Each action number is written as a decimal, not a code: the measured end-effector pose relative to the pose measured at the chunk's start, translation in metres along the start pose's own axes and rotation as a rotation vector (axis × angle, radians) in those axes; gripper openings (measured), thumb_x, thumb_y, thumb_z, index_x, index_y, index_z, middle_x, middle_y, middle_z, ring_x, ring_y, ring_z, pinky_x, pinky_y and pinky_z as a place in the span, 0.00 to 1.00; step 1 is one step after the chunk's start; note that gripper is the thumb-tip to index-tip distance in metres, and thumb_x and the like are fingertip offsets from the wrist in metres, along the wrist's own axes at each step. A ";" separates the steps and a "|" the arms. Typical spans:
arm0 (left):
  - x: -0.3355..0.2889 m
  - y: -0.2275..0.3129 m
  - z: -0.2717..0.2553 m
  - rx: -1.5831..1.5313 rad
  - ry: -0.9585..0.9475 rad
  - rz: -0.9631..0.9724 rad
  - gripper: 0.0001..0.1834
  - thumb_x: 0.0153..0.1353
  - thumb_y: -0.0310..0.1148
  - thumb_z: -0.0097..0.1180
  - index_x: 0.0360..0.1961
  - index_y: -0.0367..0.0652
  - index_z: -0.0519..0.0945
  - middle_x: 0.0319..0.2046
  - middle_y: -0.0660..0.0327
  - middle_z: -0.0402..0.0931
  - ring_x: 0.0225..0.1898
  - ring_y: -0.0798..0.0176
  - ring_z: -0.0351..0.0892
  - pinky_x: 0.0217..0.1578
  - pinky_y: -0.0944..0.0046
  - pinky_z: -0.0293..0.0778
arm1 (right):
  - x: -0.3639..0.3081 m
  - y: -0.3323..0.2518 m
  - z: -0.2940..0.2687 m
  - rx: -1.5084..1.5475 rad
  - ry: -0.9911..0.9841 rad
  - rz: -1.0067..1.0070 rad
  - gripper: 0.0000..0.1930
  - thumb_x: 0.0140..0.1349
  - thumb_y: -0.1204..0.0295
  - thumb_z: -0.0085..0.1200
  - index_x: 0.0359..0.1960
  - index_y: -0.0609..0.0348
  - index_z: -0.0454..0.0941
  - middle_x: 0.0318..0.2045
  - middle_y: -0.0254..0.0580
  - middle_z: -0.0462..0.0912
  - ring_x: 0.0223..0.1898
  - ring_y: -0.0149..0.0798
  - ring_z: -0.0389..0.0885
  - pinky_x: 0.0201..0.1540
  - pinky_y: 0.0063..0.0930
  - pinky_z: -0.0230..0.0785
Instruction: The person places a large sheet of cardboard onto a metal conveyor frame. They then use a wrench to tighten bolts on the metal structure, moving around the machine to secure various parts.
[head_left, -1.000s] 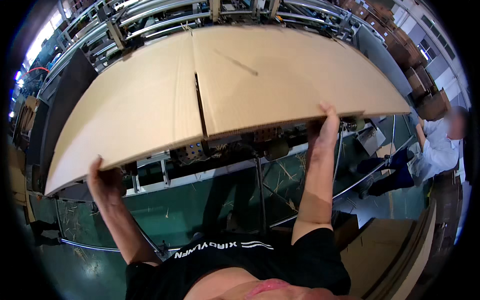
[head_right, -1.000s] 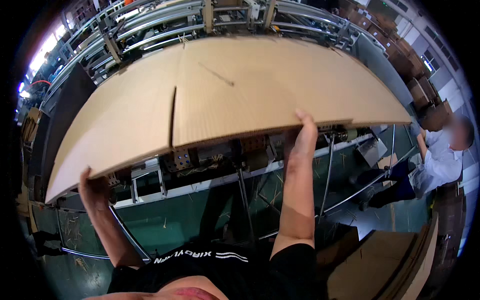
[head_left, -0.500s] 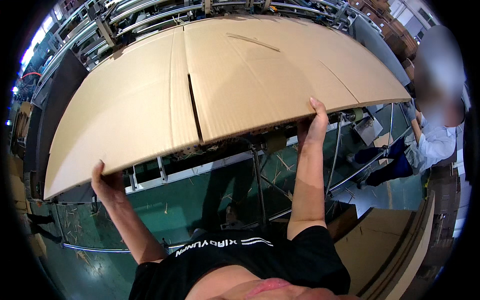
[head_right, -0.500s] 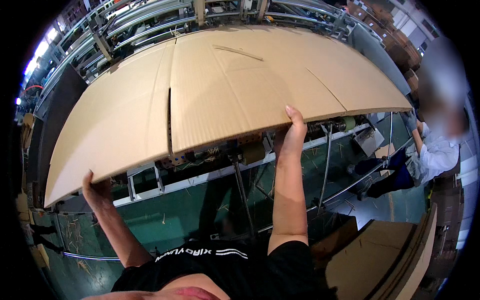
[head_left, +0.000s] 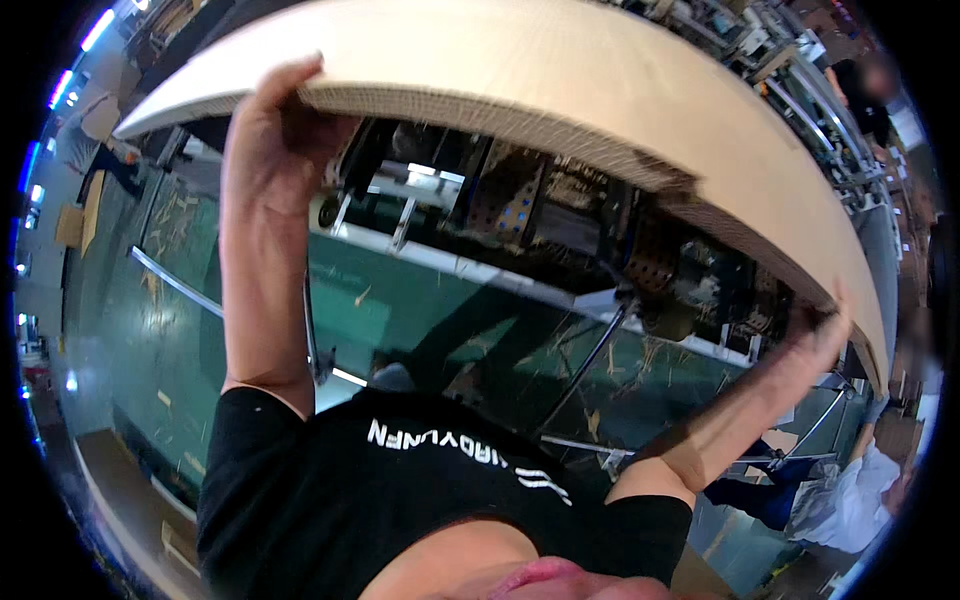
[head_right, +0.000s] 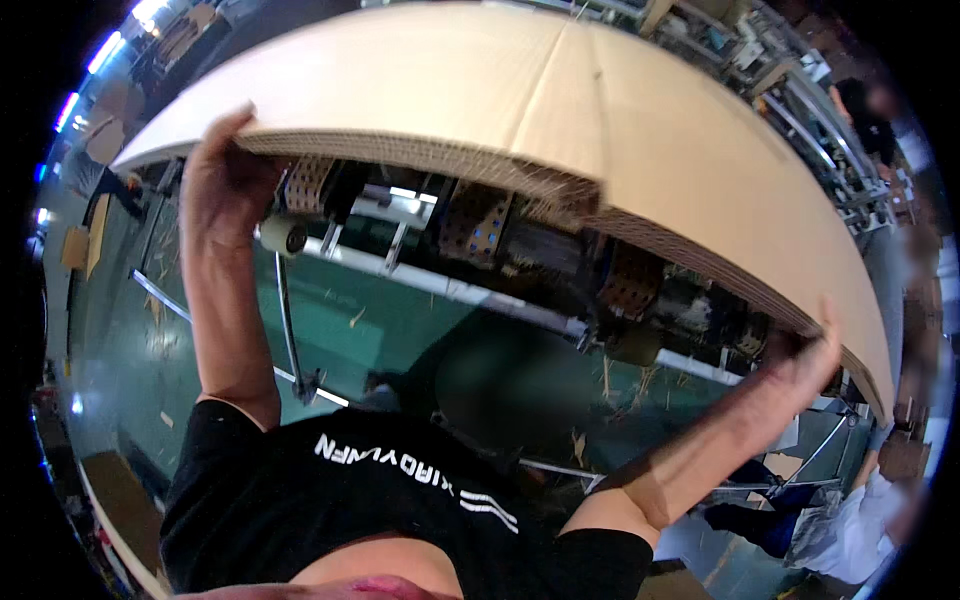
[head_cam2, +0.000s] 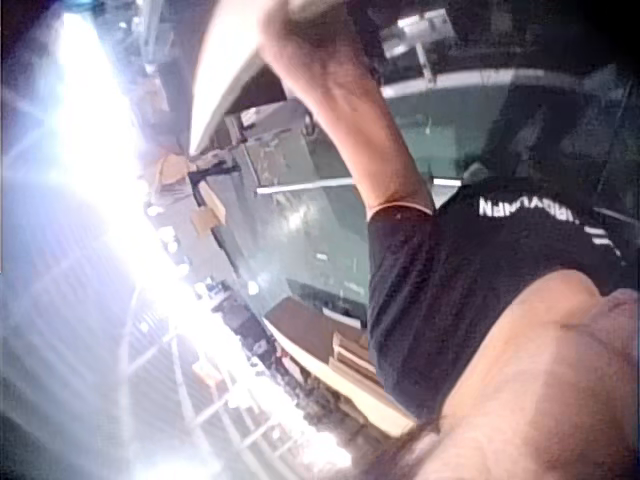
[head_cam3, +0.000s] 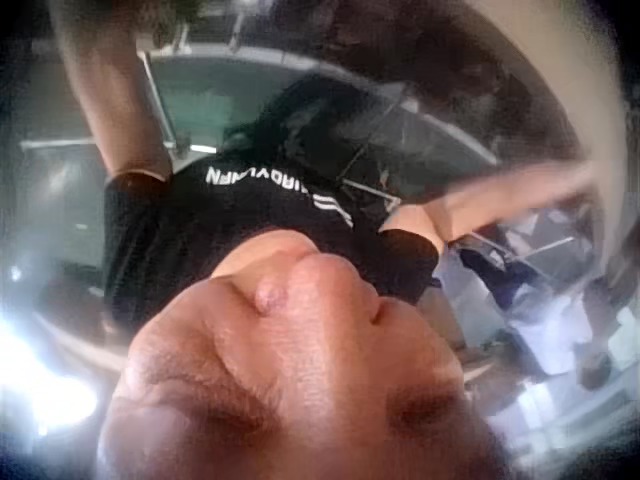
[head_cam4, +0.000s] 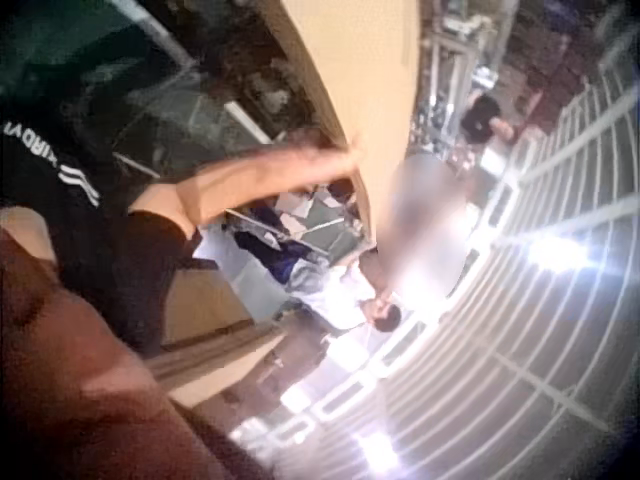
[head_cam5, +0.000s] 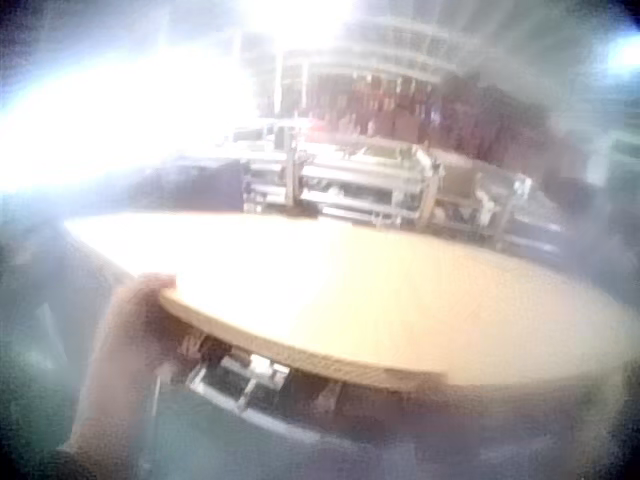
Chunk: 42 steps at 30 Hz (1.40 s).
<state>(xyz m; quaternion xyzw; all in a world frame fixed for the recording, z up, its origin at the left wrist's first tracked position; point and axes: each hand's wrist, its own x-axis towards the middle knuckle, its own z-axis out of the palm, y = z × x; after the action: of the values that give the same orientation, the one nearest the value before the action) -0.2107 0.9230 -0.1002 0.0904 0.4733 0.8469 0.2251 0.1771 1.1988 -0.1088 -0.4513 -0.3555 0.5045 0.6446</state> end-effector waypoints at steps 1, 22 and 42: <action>-0.003 0.001 0.001 -0.039 -0.089 0.016 0.26 0.47 0.32 0.61 0.44 0.27 0.66 0.38 0.51 0.69 0.39 0.59 0.73 0.40 0.62 0.74 | 0.001 0.000 -0.010 0.052 -0.070 -0.016 0.31 0.48 0.65 0.58 0.52 0.67 0.63 0.47 0.51 0.69 0.48 0.46 0.70 0.50 0.42 0.66; 0.036 -0.191 -0.122 -0.331 0.107 -0.409 0.16 0.51 0.23 0.51 0.44 0.33 0.70 0.44 0.49 0.72 0.47 0.53 0.74 0.45 0.55 0.75 | -0.024 0.193 -0.043 0.284 -0.008 0.351 0.21 0.47 0.68 0.56 0.44 0.61 0.69 0.38 0.42 0.74 0.41 0.41 0.74 0.46 0.34 0.68; 0.034 -0.198 -0.114 -0.177 0.021 -0.377 0.13 0.57 0.27 0.52 0.43 0.32 0.71 0.44 0.52 0.74 0.43 0.57 0.76 0.45 0.62 0.75 | 0.009 0.233 -0.047 -0.025 0.121 -0.143 0.30 0.49 0.78 0.58 0.53 0.70 0.58 0.49 0.50 0.69 0.49 0.39 0.69 0.53 0.31 0.60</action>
<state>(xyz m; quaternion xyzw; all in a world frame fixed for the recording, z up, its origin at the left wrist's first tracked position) -0.2242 0.9412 -0.3303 -0.0288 0.4079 0.8290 0.3815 0.1458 1.2160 -0.3439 -0.4624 -0.3536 0.4243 0.6936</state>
